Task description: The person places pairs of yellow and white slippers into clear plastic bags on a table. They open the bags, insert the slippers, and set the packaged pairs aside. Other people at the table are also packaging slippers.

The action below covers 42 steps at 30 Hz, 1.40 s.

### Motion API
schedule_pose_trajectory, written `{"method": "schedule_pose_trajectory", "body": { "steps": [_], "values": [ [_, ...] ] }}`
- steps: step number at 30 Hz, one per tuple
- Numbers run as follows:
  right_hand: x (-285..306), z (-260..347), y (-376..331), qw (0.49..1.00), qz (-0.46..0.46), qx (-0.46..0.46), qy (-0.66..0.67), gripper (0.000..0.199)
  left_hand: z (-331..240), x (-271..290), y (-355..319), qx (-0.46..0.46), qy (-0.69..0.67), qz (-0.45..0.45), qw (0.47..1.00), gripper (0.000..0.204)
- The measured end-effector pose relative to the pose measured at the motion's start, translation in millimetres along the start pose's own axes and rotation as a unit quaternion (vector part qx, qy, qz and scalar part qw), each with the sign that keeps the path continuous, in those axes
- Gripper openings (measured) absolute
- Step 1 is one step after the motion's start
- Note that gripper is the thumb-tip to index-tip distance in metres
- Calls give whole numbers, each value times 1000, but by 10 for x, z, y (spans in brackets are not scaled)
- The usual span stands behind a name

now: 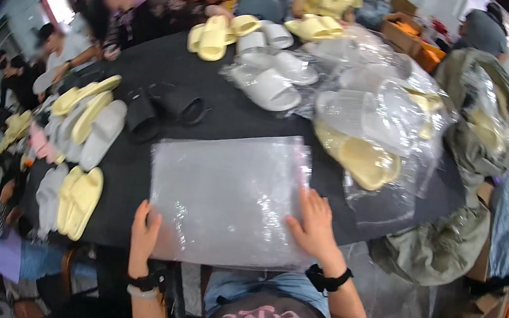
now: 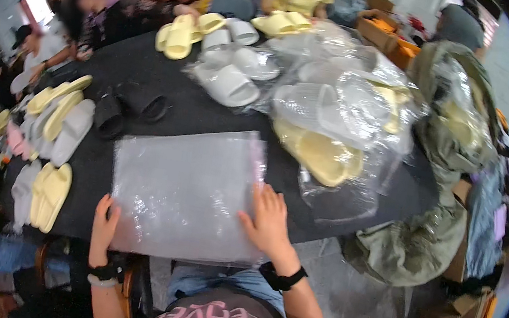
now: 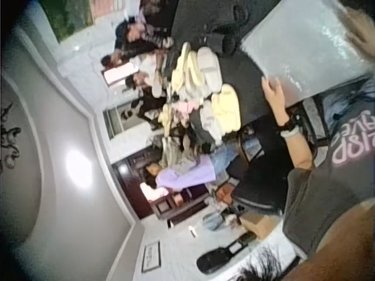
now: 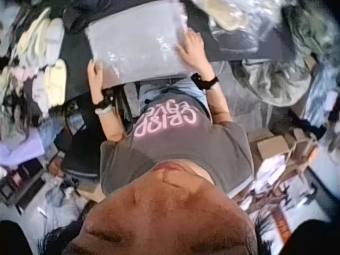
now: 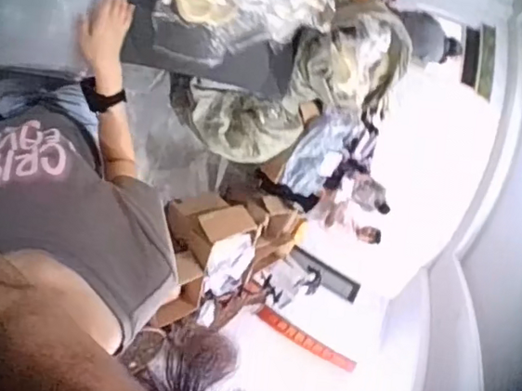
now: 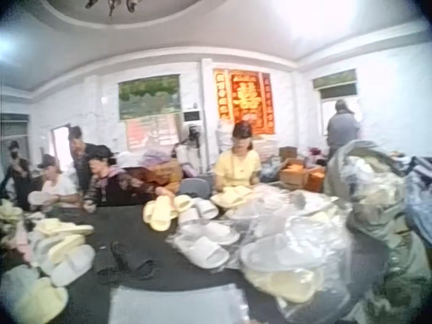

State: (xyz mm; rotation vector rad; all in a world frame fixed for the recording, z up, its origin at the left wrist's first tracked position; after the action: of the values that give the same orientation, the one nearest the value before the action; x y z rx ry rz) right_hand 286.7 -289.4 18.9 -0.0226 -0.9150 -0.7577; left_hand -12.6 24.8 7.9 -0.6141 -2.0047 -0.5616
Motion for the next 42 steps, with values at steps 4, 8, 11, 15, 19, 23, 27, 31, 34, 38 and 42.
{"method": "schedule_pose_trajectory", "body": {
  "steps": [4, 8, 11, 15, 19, 23, 27, 31, 34, 38, 42],
  "values": [
    [50, 11, -12, 1000, 7, 6, 4, 73, -381, 94, -136, -17, 97, -25, 995, 60],
    [494, 63, 92, 995, -22, 51, 81, 67, -786, -32, -290, -127, 253, -22, 959, 60],
    [1162, 420, 358, 996, -54, 14, 69, 66, -818, -165, -286, -167, 252, -80, 950, 52],
    [1755, -114, 552, 971, -162, 80, -155, 84, -852, -292, -134, -152, 230, -64, 959, 57],
    [1868, -1052, 709, 961, -129, -6, -243, 86, -826, -357, -249, -135, 235, -96, 958, 66],
    [1792, -1563, 939, 981, -100, -52, -158, 61, -793, -308, -313, -114, 229, -88, 963, 69],
    [1867, -1679, 1015, 980, -195, 41, 26, 33, -799, -322, -299, -109, 235, -76, 963, 71],
    [2012, -1884, 1066, 956, -252, 48, 144, 30, -823, -336, -301, -109, 235, -69, 963, 77],
    [1829, -1102, 1023, 935, -285, 62, 204, 31, -769, -302, -350, -100, 226, -72, 966, 82],
    [1382, -201, 722, 925, -238, 296, -6, 29, -787, -320, -321, -95, 212, -62, 971, 84],
    [414, 1015, 568, 982, 67, 160, 77, 29, -793, -329, -319, -99, 184, -16, 978, 79]
  ]
}}
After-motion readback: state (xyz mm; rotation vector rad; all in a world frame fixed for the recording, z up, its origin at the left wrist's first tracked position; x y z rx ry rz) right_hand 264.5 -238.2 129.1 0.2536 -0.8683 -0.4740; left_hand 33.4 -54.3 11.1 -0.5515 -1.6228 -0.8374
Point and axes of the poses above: each hand's wrist, its own y-axis towards the middle knuckle, its own x-axis out of the back of the hand, z = x × y, the point moved 7 cm from there along y, towards the middle knuckle, and after that the axes turned 13 degrees about y, right-handed, at the moved point
